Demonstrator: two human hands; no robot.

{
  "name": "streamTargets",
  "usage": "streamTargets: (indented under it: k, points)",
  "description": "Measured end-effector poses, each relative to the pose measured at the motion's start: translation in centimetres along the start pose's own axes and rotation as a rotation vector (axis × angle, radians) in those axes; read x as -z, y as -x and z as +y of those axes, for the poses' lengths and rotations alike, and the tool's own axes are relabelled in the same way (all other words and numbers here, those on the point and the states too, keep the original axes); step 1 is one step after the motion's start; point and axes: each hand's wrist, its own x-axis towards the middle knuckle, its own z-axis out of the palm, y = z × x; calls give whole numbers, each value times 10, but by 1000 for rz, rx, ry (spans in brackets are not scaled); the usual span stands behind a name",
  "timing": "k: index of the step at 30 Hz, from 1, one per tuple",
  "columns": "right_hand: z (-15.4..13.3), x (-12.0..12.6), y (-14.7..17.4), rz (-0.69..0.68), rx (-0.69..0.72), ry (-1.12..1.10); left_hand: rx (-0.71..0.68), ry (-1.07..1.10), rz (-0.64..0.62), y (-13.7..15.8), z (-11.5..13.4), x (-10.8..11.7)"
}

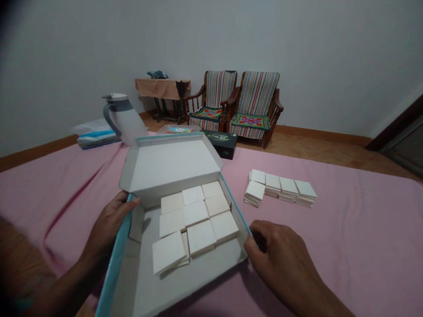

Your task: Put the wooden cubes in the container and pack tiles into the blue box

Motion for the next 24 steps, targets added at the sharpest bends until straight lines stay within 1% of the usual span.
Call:
streamTargets:
  k: [4, 10, 15, 19, 24]
  points:
    - [2, 1, 10, 12, -17, -12, 4, 34, -29, -13, 2, -11]
    - [0, 2, 13, 32, -29, -3, -15, 20, -66, -46, 1, -25]
    - [-1, 1, 13, 28, -53, 11, -20, 52, -173, -69, -2, -33]
    - [-2, -3, 14, 45, -64, 12, -9, 26, -191, -76, -1, -36]
    - [-4, -8, 19, 84, -52, 7, -17, 27, -190, -73, -5, -30]
